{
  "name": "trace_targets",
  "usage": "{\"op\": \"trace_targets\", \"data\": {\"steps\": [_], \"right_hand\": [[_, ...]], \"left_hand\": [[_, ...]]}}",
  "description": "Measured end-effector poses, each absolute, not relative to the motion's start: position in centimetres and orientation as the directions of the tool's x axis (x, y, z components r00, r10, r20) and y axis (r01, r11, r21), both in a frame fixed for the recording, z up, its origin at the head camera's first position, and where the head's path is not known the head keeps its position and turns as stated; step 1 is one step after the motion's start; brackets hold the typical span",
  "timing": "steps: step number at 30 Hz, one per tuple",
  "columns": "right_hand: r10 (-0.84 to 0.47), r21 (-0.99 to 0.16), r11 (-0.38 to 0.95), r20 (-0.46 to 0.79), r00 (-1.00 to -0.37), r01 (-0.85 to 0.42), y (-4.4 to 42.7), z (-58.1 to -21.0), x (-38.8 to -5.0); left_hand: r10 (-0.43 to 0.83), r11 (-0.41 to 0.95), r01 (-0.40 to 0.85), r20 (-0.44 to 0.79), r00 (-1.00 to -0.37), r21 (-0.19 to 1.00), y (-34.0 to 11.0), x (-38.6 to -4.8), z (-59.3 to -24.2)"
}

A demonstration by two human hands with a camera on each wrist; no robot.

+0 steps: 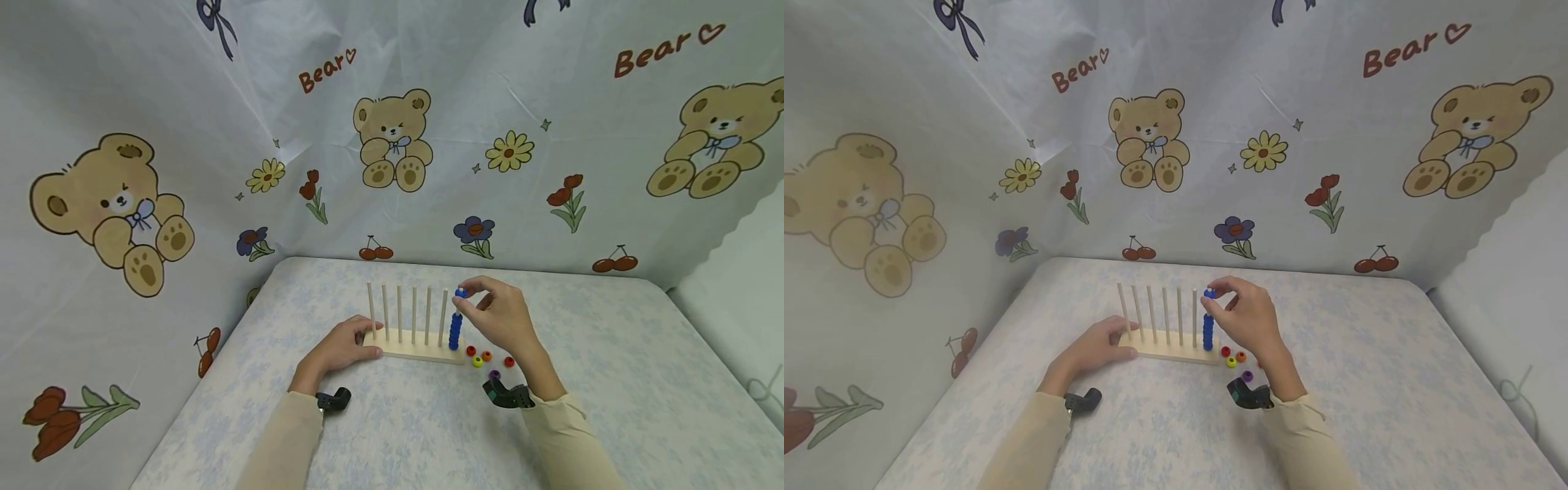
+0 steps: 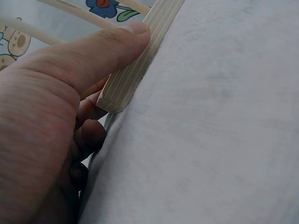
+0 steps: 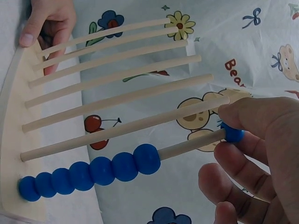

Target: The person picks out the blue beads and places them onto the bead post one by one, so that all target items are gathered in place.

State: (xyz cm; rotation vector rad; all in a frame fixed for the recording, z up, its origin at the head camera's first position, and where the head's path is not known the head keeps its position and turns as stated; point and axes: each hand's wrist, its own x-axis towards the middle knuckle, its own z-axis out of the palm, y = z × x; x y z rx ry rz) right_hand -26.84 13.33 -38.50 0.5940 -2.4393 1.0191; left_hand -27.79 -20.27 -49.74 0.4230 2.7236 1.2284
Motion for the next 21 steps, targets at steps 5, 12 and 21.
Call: {"op": "trace_targets", "data": {"steps": [5,12,21], "right_hand": [[-0.22,-0.545,0.648,0.535,-0.816,-0.532,13.5,-38.7,-26.8],[-0.209,-0.544,0.649,0.544,-0.813,-0.532,13.8,-38.8,-26.4],[-0.197,-0.545,0.641,0.564,-0.802,-0.541,14.7,-38.8,-26.2]], "left_hand": [[0.302,0.628,0.199,0.0,-0.953,0.752,-20.2,-27.8,-49.6],[0.301,0.637,0.199,-0.002,-0.954,0.745,-20.2,-27.6,-49.6],[0.301,0.639,0.205,0.004,-0.954,0.741,-20.2,-27.7,-49.8]]}}
